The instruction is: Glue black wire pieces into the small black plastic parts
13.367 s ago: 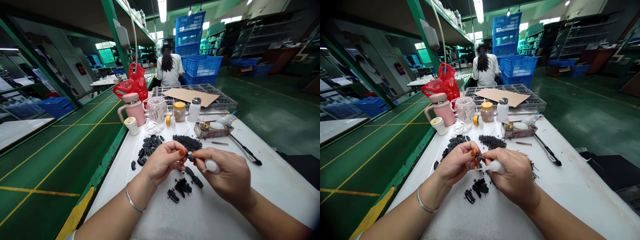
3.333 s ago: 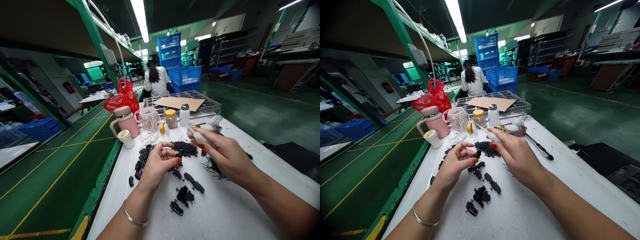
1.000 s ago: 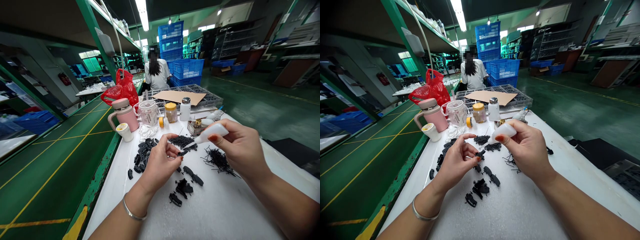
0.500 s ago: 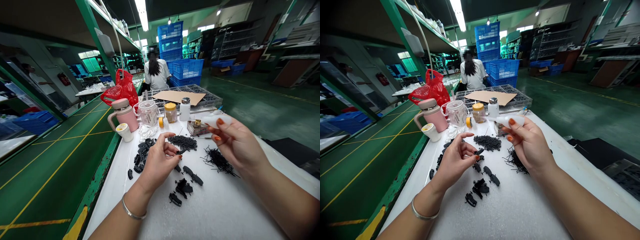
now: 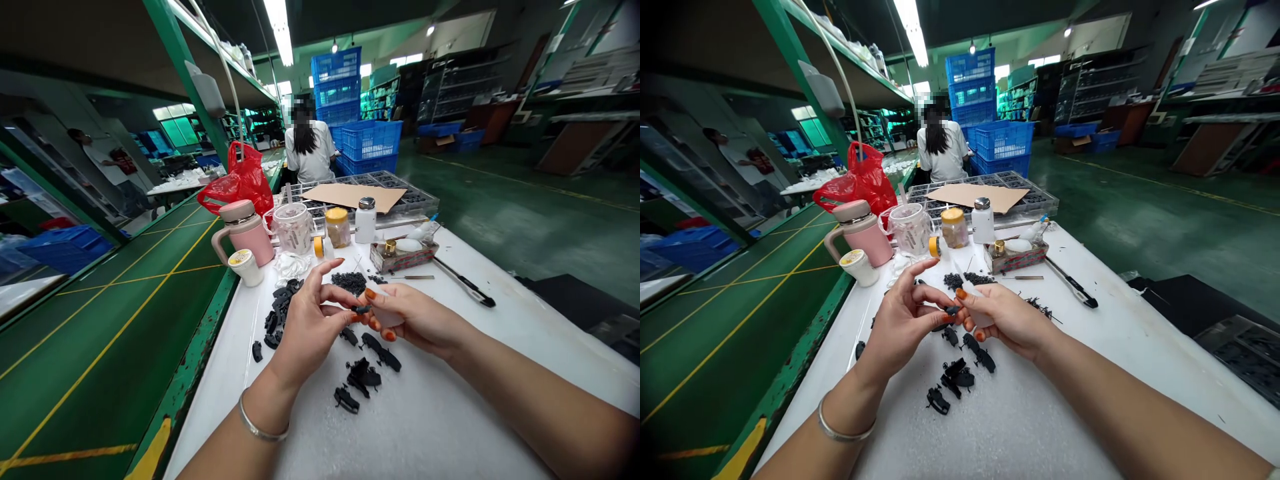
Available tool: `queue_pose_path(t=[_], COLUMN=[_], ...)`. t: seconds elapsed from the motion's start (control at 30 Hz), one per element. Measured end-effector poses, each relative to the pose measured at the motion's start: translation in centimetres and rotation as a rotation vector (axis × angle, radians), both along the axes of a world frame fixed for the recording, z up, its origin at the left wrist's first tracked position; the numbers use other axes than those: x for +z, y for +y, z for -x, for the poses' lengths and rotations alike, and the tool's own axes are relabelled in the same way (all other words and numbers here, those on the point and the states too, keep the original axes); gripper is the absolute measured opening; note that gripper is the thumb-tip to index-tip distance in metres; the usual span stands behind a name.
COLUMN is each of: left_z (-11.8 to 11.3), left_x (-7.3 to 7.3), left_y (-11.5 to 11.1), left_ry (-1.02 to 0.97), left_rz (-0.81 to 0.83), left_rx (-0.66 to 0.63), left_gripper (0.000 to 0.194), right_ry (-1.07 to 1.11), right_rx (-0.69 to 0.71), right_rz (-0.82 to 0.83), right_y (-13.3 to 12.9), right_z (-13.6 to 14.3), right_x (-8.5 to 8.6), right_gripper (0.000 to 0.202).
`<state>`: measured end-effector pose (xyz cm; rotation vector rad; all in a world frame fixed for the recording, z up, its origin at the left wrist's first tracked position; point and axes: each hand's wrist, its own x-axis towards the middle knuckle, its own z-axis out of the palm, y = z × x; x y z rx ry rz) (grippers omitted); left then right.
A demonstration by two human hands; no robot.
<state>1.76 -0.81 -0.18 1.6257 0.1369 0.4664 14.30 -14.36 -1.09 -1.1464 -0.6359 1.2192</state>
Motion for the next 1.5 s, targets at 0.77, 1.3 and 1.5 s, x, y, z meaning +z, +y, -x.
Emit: queue_pose_path(t=[0.77,1.3,1.5], left_z=[-0.2,-0.2,-0.3], left_x=[-0.1,-0.3,-0.2], left_y=[-0.1,0.3,2.1], left_ry=[0.13,0.102,0.104], left_rz=[0.267,0.209,0.061], left_rx=[-0.125,-0.118,0.1], left_gripper=[0.034,0.032,0.031], right_ry=[-0.593,-0.585,-0.504], right_rx=[-0.362,-0.323,-0.427], right_rz=[-0.1,-0.138,-0.251], right_y=[-0.3,-0.4,-1.1], right_z=[0.8,0.3,-0.8], right_x=[1.2,1.3,1.5], right_gripper=[0.03,0.033,0.033])
